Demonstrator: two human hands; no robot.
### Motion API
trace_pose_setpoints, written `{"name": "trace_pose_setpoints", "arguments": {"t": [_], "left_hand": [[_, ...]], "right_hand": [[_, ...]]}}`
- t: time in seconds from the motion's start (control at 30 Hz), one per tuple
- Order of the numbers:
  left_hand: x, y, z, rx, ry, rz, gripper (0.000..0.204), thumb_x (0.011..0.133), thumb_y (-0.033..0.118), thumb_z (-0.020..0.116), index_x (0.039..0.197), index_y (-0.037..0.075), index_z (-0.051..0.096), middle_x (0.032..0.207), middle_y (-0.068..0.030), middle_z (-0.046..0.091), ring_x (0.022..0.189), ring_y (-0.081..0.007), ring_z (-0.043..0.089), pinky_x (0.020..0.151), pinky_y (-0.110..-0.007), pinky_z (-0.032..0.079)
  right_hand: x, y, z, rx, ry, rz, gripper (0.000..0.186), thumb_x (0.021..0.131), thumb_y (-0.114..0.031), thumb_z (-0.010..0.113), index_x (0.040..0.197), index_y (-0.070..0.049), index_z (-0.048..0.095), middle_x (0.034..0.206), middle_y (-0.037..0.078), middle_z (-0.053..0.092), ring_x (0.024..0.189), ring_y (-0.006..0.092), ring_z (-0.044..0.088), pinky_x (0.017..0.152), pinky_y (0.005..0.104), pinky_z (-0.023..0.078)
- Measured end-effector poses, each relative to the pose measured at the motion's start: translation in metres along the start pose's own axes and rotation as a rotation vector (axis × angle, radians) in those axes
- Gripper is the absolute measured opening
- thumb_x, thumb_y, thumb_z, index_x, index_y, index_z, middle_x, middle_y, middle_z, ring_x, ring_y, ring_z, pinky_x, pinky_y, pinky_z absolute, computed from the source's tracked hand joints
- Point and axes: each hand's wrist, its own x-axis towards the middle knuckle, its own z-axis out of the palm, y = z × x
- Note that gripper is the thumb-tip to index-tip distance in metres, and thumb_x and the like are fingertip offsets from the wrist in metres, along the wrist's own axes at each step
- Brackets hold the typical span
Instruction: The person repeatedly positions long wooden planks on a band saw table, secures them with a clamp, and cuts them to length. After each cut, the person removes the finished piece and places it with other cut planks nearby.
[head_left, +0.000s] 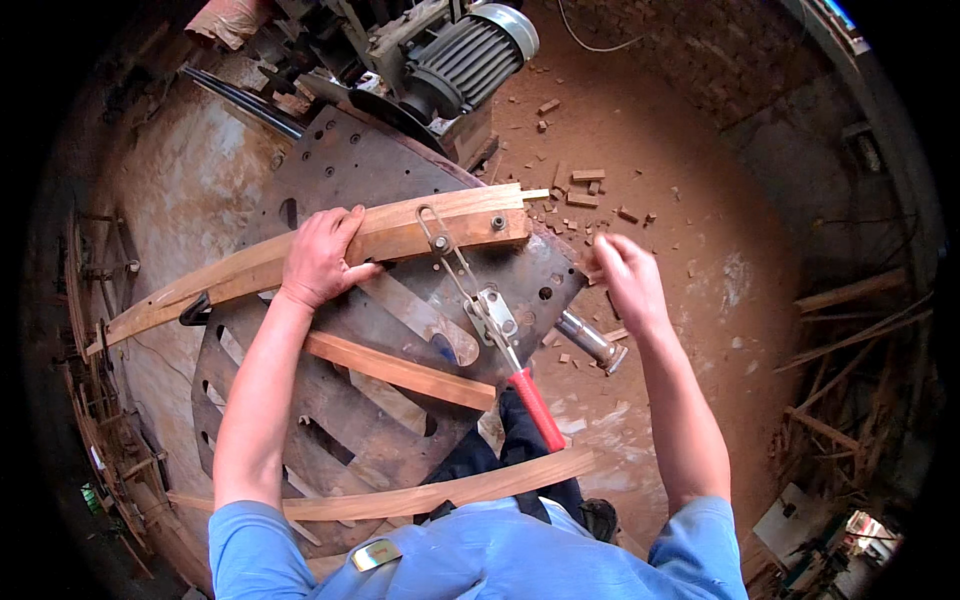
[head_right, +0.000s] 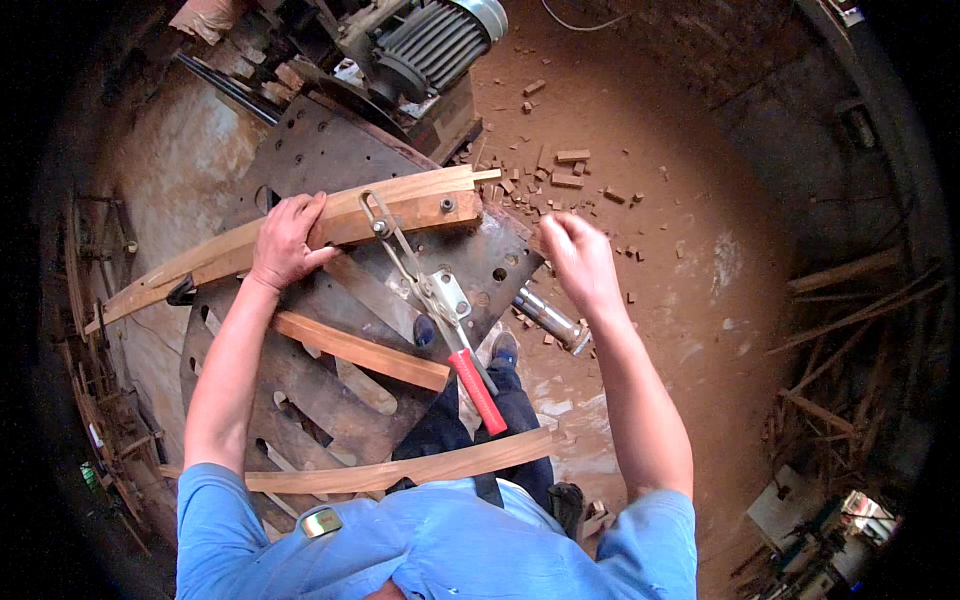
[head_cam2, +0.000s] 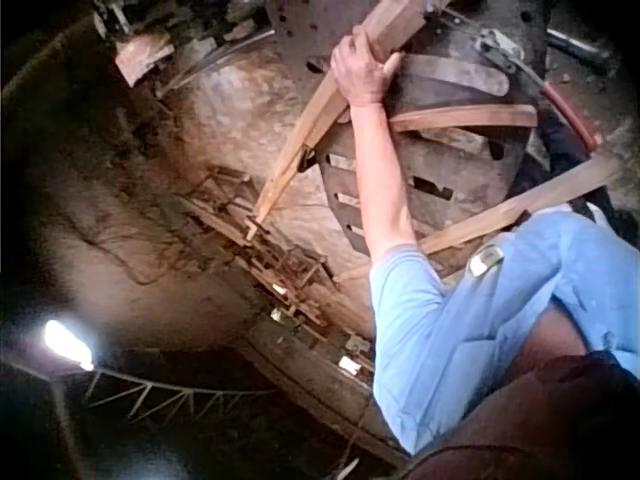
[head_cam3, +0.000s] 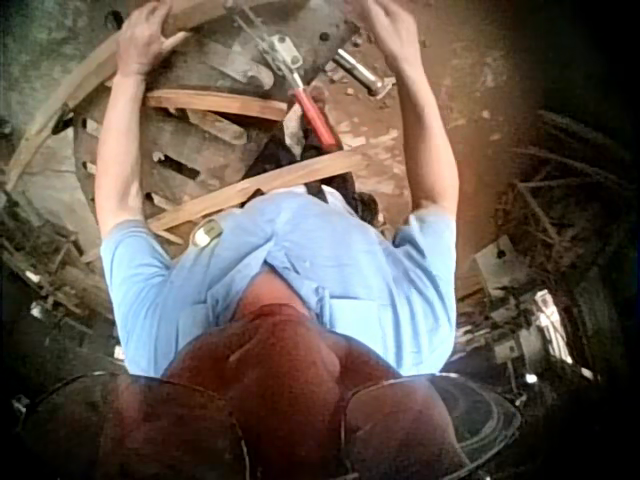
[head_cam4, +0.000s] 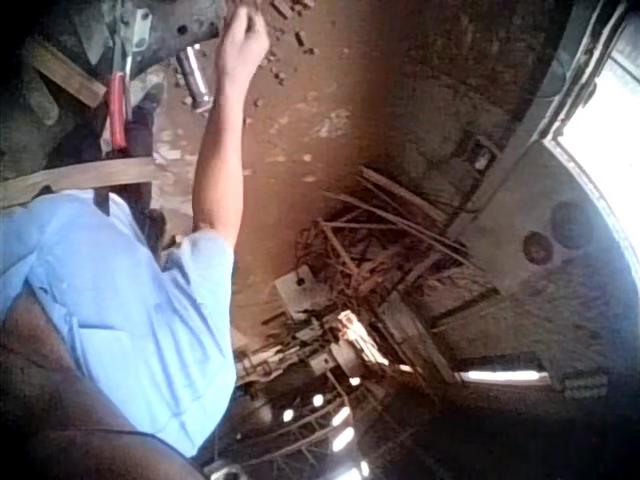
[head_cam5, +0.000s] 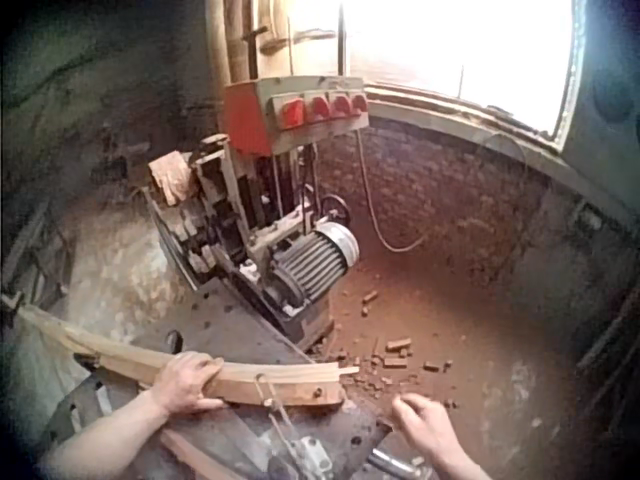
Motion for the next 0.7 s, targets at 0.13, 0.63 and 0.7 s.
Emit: {"name": "trace_pose_setpoints", "arguments": {"t": [0.13, 0.63, 0.7], "left_hand": [[0.000, 0.002, -0.002, -0.006, 0.024, 0.000, 0.072, 0.060, 0.038, 0.079, 0.119, 0.003, 0.058, 0.108, -0.0143, 0.059, 0.099, -0.0327, 0.057, 0.087, -0.041, 0.047], [-0.006, -0.002, 0.009, -0.005, 0.007, -0.024, 0.073, 0.060, 0.034, 0.079, 0.123, 0.005, 0.056, 0.111, -0.0157, 0.058, 0.101, -0.0352, 0.056, 0.089, -0.042, 0.047], [-0.006, -0.001, 0.010, 0.027, 0.009, -0.022, 0.073, 0.061, 0.034, 0.080, 0.124, 0.005, 0.056, 0.112, -0.0158, 0.058, 0.101, -0.0352, 0.055, 0.089, -0.042, 0.046]], "right_hand": [[-0.063, 0.024, 0.016, 0.247, -0.098, 0.259, 0.033, 0.096, -0.030, 0.054, 0.104, 0.002, 0.061, 0.088, 0.006, 0.065, 0.073, 0.0128, 0.061, 0.067, 0.0283, 0.052], [-0.092, 0.040, 0.107, 0.651, -0.330, 0.541, 0.065, 0.090, -0.048, 0.060, 0.115, 0.009, 0.044, 0.088, 0.011, 0.059, 0.070, 0.0146, 0.058, 0.059, 0.0300, 0.052], [-0.092, 0.042, 0.110, 0.674, -0.328, 0.536, 0.063, 0.090, -0.049, 0.060, 0.116, 0.006, 0.044, 0.086, 0.009, 0.060, 0.065, 0.0135, 0.058, 0.053, 0.0274, 0.051]]}}
